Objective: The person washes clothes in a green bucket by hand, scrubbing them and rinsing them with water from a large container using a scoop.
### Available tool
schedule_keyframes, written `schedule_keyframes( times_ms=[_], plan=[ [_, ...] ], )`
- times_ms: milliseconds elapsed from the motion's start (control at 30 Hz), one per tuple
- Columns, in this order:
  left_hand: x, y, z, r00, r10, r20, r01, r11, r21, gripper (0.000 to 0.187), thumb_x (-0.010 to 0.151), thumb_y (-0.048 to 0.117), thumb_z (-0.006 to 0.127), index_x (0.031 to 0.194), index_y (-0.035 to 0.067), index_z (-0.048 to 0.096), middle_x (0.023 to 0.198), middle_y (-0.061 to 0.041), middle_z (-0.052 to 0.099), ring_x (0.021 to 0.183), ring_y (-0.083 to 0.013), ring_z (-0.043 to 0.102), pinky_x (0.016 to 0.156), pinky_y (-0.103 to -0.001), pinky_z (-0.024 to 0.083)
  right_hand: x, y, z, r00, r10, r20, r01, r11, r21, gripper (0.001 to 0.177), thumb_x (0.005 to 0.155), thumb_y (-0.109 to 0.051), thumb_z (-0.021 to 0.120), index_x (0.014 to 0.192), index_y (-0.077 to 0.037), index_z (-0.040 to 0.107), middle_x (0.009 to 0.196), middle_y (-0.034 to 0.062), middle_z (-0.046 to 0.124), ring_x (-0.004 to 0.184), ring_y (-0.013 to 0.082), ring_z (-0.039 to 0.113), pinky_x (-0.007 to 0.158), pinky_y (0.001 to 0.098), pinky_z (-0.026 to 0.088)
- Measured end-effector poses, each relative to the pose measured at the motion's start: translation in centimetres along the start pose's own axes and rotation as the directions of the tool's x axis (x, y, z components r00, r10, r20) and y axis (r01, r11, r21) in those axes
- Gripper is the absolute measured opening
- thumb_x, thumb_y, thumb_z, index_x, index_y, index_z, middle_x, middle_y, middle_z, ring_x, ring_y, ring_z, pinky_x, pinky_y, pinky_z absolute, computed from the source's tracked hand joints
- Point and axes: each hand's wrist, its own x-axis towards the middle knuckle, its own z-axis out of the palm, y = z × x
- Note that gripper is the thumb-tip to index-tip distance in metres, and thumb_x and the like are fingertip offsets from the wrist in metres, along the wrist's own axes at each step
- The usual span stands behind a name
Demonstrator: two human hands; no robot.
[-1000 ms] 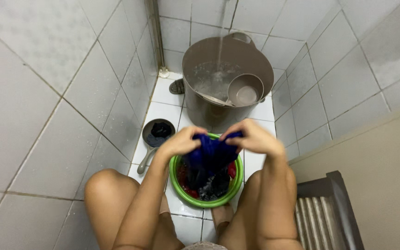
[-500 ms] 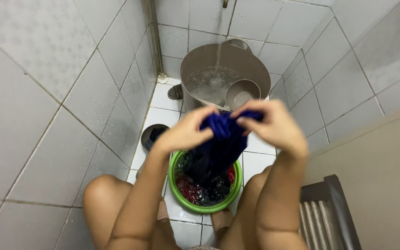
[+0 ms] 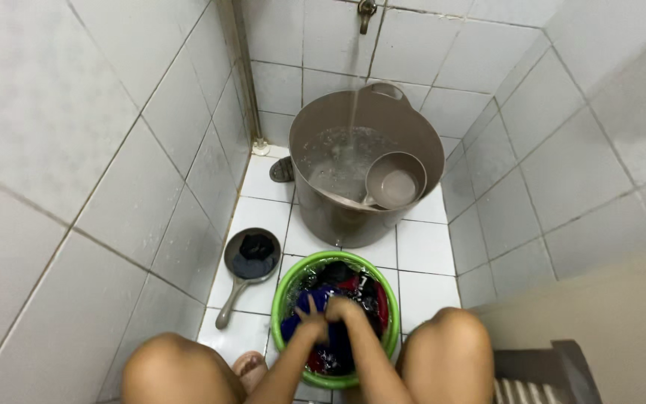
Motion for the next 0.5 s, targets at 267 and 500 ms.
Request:
schedule_keyframes(
  times_ms=[267,500],
  plan=[
    [-0.5,-0.3,3.4,0.998,-0.059,0.008,0.059,0.998,0.028,0.099,0.082,0.012,0.076,0.164,0.034,0.025,0.171,-0.022,-0.021,0.154,-0.0565,-0.014,0.12,-0.067,0.023,2.9,2.2,4.9,0.906,-0.022,0.422,-0.069,0.977,0.2,0.057,0.08,-0.024,0.076,0.132,-0.007,0.063,0.138,0.017,0.066,0.11,0.0326,0.067,0.089,0.044,0.056],
    [0.1,-2.1,3.6,0.979,-0.018,-0.203,-0.008,0.993,-0.122,0.089,0.088,0.022,0.073,0.159,-0.003,0.024,0.159,-0.031,0.013,0.149,-0.0495,0.011,0.124,-0.055,0.016,4.2,2.8,7.1,0.966,-0.134,0.222,0.098,0.981,0.165,0.073,0.066,-0.019,0.082,0.134,-0.005,0.059,0.133,0.0192,0.066,0.111,0.0368,0.065,0.091,0.0458,0.053]
  ],
)
